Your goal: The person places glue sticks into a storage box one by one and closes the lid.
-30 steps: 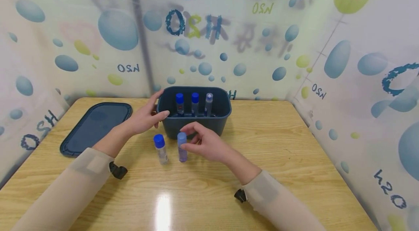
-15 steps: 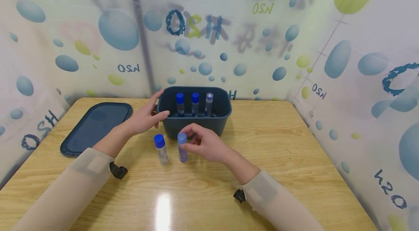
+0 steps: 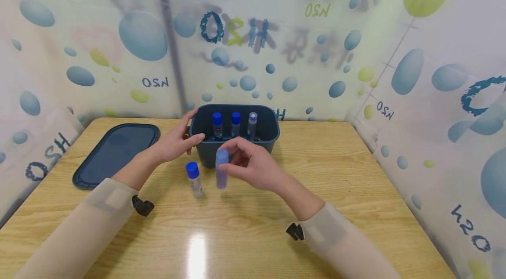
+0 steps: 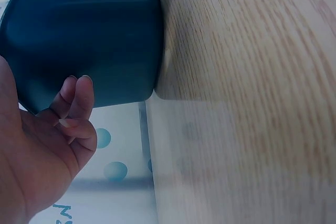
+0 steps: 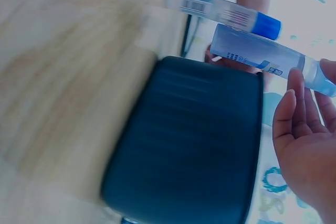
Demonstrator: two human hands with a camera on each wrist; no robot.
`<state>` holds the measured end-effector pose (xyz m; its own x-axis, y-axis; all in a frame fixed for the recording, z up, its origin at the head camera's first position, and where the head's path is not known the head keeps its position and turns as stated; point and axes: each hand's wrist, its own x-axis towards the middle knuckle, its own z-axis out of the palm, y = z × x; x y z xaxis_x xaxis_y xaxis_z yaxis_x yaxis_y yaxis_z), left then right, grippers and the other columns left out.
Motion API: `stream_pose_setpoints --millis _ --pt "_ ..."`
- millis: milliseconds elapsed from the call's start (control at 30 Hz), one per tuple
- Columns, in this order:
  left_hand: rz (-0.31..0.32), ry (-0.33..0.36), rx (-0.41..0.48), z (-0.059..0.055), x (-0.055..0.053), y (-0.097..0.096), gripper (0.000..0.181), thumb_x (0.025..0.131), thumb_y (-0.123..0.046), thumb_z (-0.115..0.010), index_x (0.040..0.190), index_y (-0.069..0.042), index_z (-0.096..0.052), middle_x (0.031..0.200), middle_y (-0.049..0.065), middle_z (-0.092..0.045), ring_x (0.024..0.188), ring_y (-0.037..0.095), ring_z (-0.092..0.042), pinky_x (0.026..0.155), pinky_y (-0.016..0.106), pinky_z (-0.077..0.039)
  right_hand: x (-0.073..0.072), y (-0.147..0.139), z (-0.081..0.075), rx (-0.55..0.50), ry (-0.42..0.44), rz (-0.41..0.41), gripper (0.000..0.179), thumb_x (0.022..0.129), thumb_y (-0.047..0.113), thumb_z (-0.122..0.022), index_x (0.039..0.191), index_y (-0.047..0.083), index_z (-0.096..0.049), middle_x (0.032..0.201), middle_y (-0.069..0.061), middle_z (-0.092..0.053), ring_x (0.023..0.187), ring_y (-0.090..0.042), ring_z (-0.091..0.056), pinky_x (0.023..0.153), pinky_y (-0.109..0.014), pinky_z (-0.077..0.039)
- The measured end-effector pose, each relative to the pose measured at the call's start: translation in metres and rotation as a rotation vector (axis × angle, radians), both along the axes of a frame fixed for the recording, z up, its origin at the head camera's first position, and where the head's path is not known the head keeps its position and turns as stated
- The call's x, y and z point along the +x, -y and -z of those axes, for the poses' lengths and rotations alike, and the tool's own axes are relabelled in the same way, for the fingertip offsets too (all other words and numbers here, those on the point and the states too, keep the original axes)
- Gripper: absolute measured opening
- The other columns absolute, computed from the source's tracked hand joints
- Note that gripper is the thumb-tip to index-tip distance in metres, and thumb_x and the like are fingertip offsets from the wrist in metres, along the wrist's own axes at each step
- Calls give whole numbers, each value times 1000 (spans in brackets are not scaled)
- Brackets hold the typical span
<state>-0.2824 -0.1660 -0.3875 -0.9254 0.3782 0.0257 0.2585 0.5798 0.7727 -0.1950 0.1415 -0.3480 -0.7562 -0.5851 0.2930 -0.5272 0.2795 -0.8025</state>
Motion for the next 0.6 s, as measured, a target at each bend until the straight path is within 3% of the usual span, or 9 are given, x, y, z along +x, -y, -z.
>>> stream_pose_setpoints --millis 600 --pt "-2 0 3 0 -1 0 98 109 -56 -62 178 -34 4 108 15 -71 80 33 -69 77 39 -55 -1 -12 -59 -115 -182 27 38 99 -6 -76 134 1 -66 103 -8 -68 82 -19 -66 73 -28 -56"
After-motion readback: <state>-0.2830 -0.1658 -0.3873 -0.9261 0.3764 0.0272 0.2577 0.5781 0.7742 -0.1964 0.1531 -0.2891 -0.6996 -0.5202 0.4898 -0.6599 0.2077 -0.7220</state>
